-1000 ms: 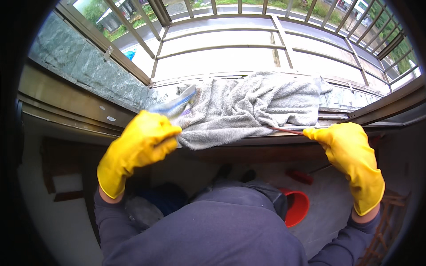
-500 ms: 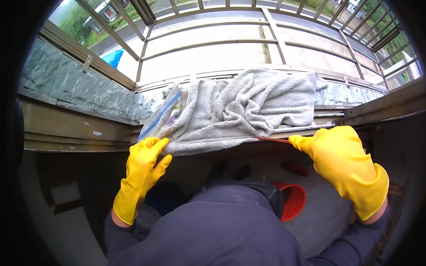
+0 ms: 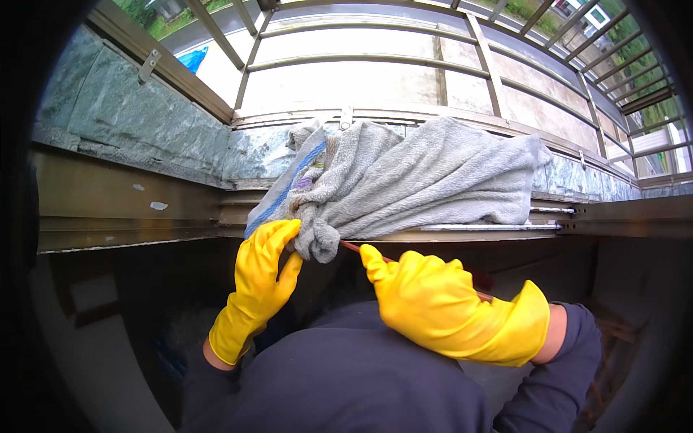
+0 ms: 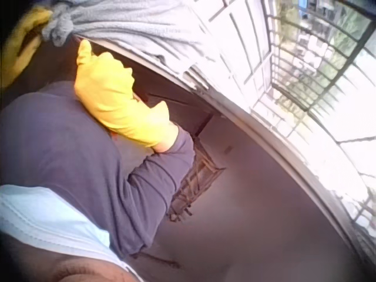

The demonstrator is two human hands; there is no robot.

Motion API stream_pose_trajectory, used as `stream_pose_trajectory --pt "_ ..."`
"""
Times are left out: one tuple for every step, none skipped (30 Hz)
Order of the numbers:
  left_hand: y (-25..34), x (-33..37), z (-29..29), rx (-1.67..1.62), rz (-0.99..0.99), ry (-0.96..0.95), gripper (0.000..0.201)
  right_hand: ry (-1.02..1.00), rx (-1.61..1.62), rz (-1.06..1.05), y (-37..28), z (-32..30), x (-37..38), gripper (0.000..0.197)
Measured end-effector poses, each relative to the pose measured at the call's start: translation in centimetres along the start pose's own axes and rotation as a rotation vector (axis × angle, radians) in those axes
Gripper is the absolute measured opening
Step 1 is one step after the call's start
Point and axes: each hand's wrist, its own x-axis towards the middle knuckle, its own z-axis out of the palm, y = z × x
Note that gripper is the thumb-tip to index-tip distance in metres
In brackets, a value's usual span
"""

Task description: The person uses a thin metal tool to scrape debris from the window frame track and then wipes the area with a gray cloth. The person repeats this process along the length of the frame, focusing on the corners and edges.

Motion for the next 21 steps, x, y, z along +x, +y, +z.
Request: stream_pose_trajectory --pt "-0.1 0.0 0.0 -0.030 -0.020 0.023 0.046 0.023 0.018 -0.004 -0.2 0.2 0.6 0.034" --pt "-0.2 0.2 -0.1 -0.074 -0.039 0.038 0.046 -0.035 0.121 -0.008 -0.3 0.1 1.1 0.035" --pt "-0.4 0.3 -0.2 -0.109 -0.043 0.032 0.046 -0.064 0.236 0.039 -0.6 0.5 1.4 0.039" --pt "-0.7 0.4 -0.4 -0.142 -0.046 0.033 0.047 -0.124 0.365 0.045 -0.2 1.2 1.6 0.040" --pt "-1.0 0.7 -0.6 -0.169 -0.049 0.026 0.047 -0.183 0.503 0.052 0.7 1.6 2.2 0.041" --pt "-1.2 1.1 -0.7 -0.173 -0.061 0.024 0.048 -0.234 0.678 0.017 2.4 1.5 2.8 0.043" --pt "-1.5 1.5 -0.8 -0.164 -0.077 0.011 0.042 -0.293 0.825 0.023 3.2 3.6 3.1 0.041" --pt "-1.9 2.0 -0.8 -0.371 -0.265 -0.022 0.037 -0.239 0.986 0.061 3.2 5.2 3.1 0.039" --pt "-2.5 2.6 -0.6 -0.573 -0.457 -0.054 0.032 -0.182 1.151 0.092 3.3 6.1 3.2 0.037" --pt "-3.5 3.9 -0.8 -0.702 -0.486 -0.076 0.027 -0.112 1.296 0.134 3.1 5.6 3.7 0.030" --pt "-3.9 6.3 -1.4 -0.830 -0.463 -0.018 0.026 0.159 1.515 0.202 1.8 7.8 3.9 0.028" --pt "-2.8 8.9 -2.3 -0.826 -0.462 0.139 0.026 0.084 1.767 0.332 2.5 7.3 4.8 0.028" --pt "-1.6 11.9 -3.3 -0.847 -0.416 0.202 0.026 -0.007 2.010 0.478 3.4 6.8 5.5 0.028" --pt "-1.2 14.6 -3.8 -0.948 -0.287 0.259 0.026 0.182 2.054 0.510 3.5 6.8 5.6 0.029" --pt "-0.3 17.5 -4.2 -0.954 -0.112 0.276 0.025 0.377 2.081 0.555 4.0 7.0 5.5 0.030" --pt "0.7 19.7 -4.7 -0.885 0.061 0.270 0.024 0.513 2.152 0.533 5.0 7.2 4.9 0.031" --pt "1.2 21.2 -5.4 -0.744 0.206 0.238 0.024 0.640 2.222 0.501 6.0 7.1 4.1 0.032" --pt "1.0 22.3 -6.1 -0.486 0.256 0.256 0.022 0.487 2.196 0.648 7.4 5.6 3.2 0.033" --pt "0.3 22.5 -5.9 -0.816 0.141 0.156 0.021 0.340 2.149 0.796 8.5 4.4 2.2 0.034" --pt "1.1 23.4 -6.3 -0.654 0.090 0.160 0.021 0.423 2.124 0.757 9.3 5.1 1.4 0.034" --pt "2.1 24.1 -7.0 -0.490 0.040 0.167 0.022 0.504 2.097 0.713 9.9 5.7 0.6 0.034"
